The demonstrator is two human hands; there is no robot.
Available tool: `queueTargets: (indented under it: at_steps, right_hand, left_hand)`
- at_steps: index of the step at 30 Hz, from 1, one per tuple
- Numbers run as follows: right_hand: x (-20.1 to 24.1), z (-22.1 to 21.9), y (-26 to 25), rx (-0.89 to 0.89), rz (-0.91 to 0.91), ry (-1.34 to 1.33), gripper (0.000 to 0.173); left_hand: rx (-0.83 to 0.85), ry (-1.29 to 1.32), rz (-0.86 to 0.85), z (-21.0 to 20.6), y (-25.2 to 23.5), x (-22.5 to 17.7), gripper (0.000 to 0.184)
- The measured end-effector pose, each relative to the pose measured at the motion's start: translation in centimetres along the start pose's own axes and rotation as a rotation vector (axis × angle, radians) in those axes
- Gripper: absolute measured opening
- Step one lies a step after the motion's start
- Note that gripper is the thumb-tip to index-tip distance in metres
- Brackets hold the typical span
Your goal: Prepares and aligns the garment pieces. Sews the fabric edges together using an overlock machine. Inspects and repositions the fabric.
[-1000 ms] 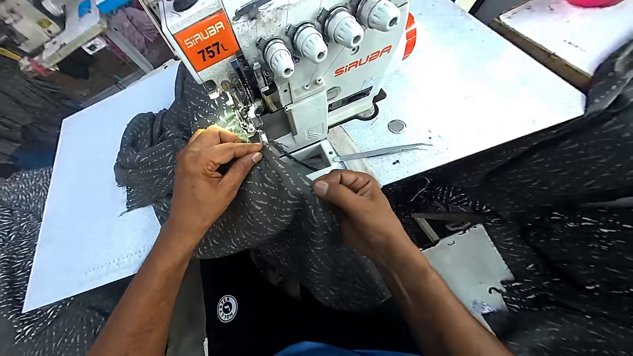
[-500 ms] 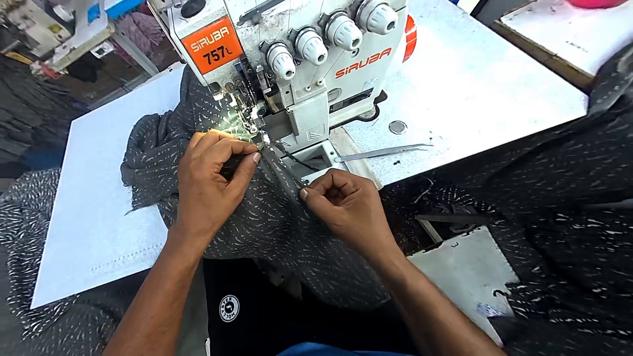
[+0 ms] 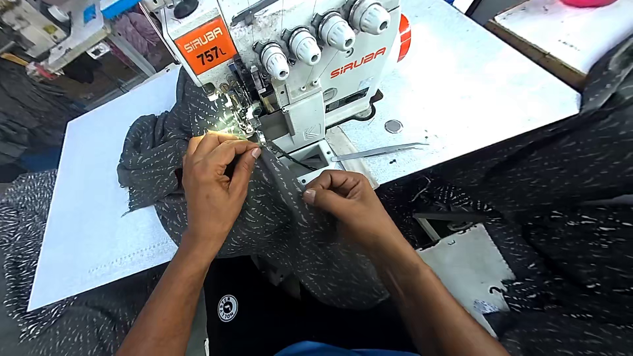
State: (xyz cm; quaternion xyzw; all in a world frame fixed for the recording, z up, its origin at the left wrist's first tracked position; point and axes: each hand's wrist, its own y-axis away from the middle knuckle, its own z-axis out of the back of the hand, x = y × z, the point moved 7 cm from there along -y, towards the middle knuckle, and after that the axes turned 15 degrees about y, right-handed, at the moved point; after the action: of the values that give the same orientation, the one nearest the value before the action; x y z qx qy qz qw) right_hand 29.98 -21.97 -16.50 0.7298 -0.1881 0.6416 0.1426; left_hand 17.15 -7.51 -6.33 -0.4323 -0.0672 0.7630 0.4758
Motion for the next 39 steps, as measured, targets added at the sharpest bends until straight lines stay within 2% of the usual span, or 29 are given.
queueTargets:
  at_steps: [3, 8, 12, 14, 19, 22, 29, 36, 39]
  right_hand:
    - [-0.2, 0.1, -0.1, 0.015, -0.039, -0.086, 0.013]
    - [1.2, 1.4, 0.1, -0.115, 0.07, 0.328, 0.012]
    - [1.4, 1.7, 0.1, -0.144, 0.065, 0.377, 0.015]
    - [1.4, 1.6, 0.0, -0.147, 0.066, 0.37, 0.011]
    - [1.2, 1.2, -0.2, -0.048, 0.027, 0.49, 0.025]
    - [1.3, 0.8, -0.7, 0.042, 0.049, 0.59, 0.018]
    - [2.1, 0.6, -0.4, 0.048, 0.127, 0.567, 0.013]
    - [1.9, -0.7, -0.7, 0.031, 0.098, 0.566, 0.009]
    - [1.8, -1.0, -0.6, 0.046, 0.087, 0.561, 0.009]
  left_hand:
    - [0.013, 0.033, -0.055, 0.4, 0.1, 0.3, 0.013]
    - [0.112, -0.022, -0.15, 0.8, 0.1, 0.7, 0.019]
    - [0.184, -0.083, -0.218, 0.9, 0.6, 0.5, 0.027]
    - [0.18, -0.102, -0.241, 0.9, 0.7, 0.3, 0.027]
    - [0.174, -0.137, -0.248, 0.9, 1.0, 0.2, 0.026]
    - [0.177, -0.147, -0.238, 0.9, 1.0, 0.1, 0.026]
    - [0.204, -0.133, -0.223, 0.8, 0.6, 0.0, 0.029]
    - [0.384, -0.04, -0.207, 1.3, -1.7, 1.5, 0.035]
    - [0.403, -0.059, -0.197, 1.1, -1.7, 0.8, 0.035]
